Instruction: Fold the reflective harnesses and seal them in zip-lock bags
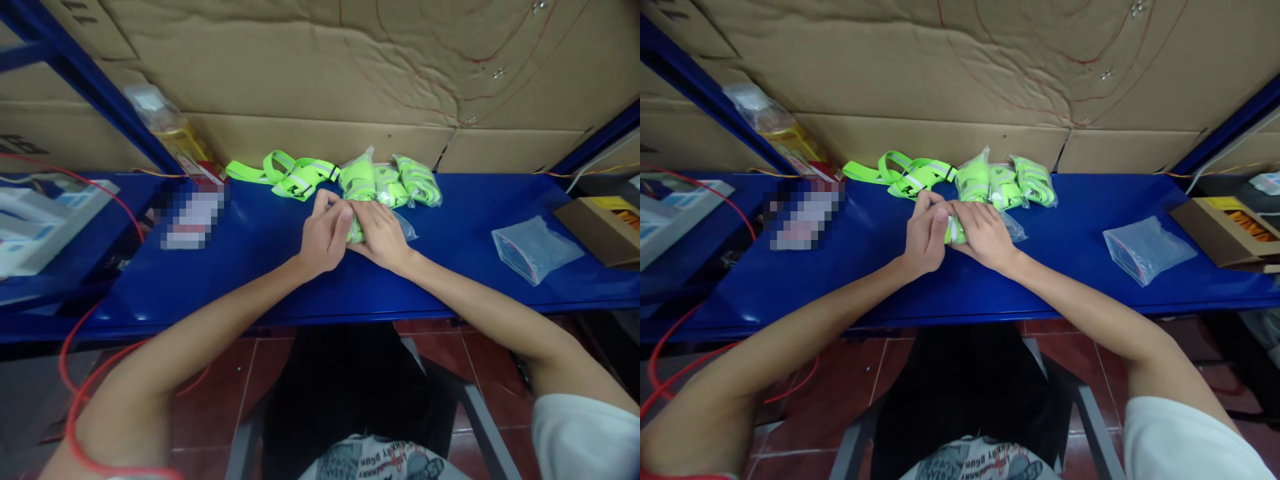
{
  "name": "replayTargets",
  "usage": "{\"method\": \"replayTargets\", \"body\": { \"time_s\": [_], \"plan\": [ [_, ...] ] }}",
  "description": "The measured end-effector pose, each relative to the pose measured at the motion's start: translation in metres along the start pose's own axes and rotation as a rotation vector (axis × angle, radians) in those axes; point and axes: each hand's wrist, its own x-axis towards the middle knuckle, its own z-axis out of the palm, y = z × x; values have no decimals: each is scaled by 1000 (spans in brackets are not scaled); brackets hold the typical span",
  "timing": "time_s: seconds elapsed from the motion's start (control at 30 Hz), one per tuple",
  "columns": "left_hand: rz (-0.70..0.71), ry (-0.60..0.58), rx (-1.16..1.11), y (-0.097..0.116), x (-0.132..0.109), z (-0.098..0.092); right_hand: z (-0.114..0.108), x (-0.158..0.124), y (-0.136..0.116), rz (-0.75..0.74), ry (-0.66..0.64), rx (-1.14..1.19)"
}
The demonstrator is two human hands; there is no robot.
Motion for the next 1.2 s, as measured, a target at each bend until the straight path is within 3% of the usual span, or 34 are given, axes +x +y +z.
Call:
{"method": "replayTargets", "body": {
  "time_s": [0.2,0.33,0.53,0.67,0.87,1.03,1.13,1.2],
  "plan": [
    [204,-166,-101,-17,7,-19,-8,-2,15,-19,57,68],
    [188,-101,-146,-20,13,-23,-12,-4,18,13,82,123],
    [179,64,-118,-13,14,-11,-13,-1,14,7,79,159],
    [204,29,-93,-4,10,-9,-15,0,11,-20,83,175],
    [332,-72,-14,4,9,-17,-22,2,6,35,217,266],
    [340,-99,33,-1,6,-17,-41,12,-5,217,384,482],
    [215,-7,15,-6,4,-13,-42,17,-3,422,476,688],
    [112,-16,-96,-10,5,-9,-35,17,2,529,468,812]
  ]
}}
